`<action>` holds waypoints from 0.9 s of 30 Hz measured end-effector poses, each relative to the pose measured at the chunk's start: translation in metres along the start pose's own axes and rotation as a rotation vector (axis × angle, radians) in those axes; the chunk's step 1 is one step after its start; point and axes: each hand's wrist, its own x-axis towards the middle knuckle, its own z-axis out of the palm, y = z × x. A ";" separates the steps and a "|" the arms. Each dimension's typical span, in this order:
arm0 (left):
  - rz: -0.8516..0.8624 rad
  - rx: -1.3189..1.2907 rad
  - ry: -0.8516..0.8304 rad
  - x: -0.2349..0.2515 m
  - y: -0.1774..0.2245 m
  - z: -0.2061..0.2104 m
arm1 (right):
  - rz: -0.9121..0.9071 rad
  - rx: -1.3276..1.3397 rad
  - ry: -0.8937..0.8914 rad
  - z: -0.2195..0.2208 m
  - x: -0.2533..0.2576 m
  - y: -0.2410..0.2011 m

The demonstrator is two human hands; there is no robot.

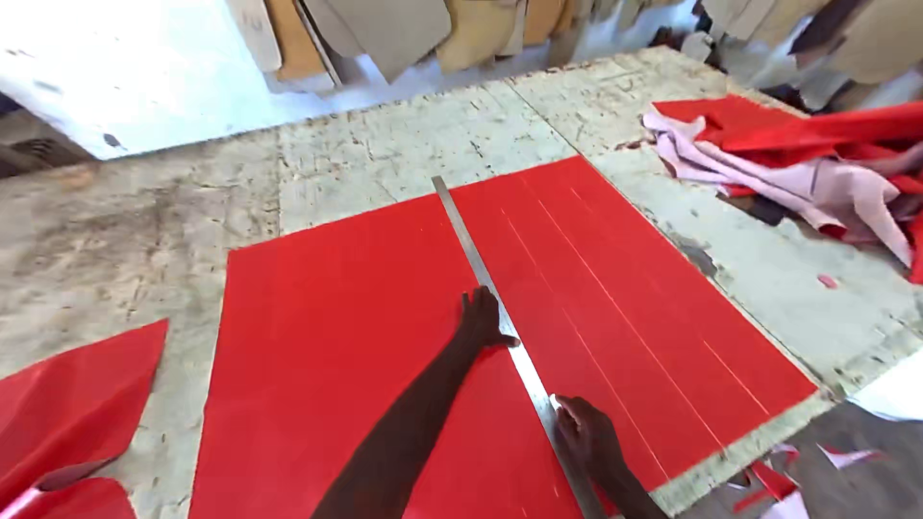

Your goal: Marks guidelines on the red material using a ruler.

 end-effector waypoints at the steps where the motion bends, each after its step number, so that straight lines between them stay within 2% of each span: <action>1: 0.002 -0.008 0.010 0.001 -0.002 0.003 | 0.001 -0.014 -0.018 0.004 0.022 -0.004; 5: 0.019 -0.001 0.044 -0.002 -0.005 0.008 | -0.069 -0.055 -0.009 0.026 0.122 -0.018; 8: 0.055 -0.017 0.071 0.000 -0.011 0.019 | -0.063 -0.062 -0.078 0.039 0.200 -0.033; 12: 0.058 -0.065 0.016 0.002 -0.012 0.017 | -0.185 -0.091 -0.034 0.071 0.308 -0.039; 14: 0.050 -0.056 -0.033 0.001 -0.011 0.011 | -0.189 -0.135 -0.035 0.085 0.361 -0.049; 18: 0.069 -0.051 -0.006 0.001 -0.011 0.012 | -0.221 -0.178 -0.053 0.108 0.460 -0.066; 23: 0.098 -0.020 0.051 0.002 -0.011 0.014 | -0.244 -0.205 -0.048 0.135 0.565 -0.085; 27: 0.128 -0.022 0.094 -0.001 -0.012 0.016 | -0.213 -0.229 -0.057 0.151 0.630 -0.098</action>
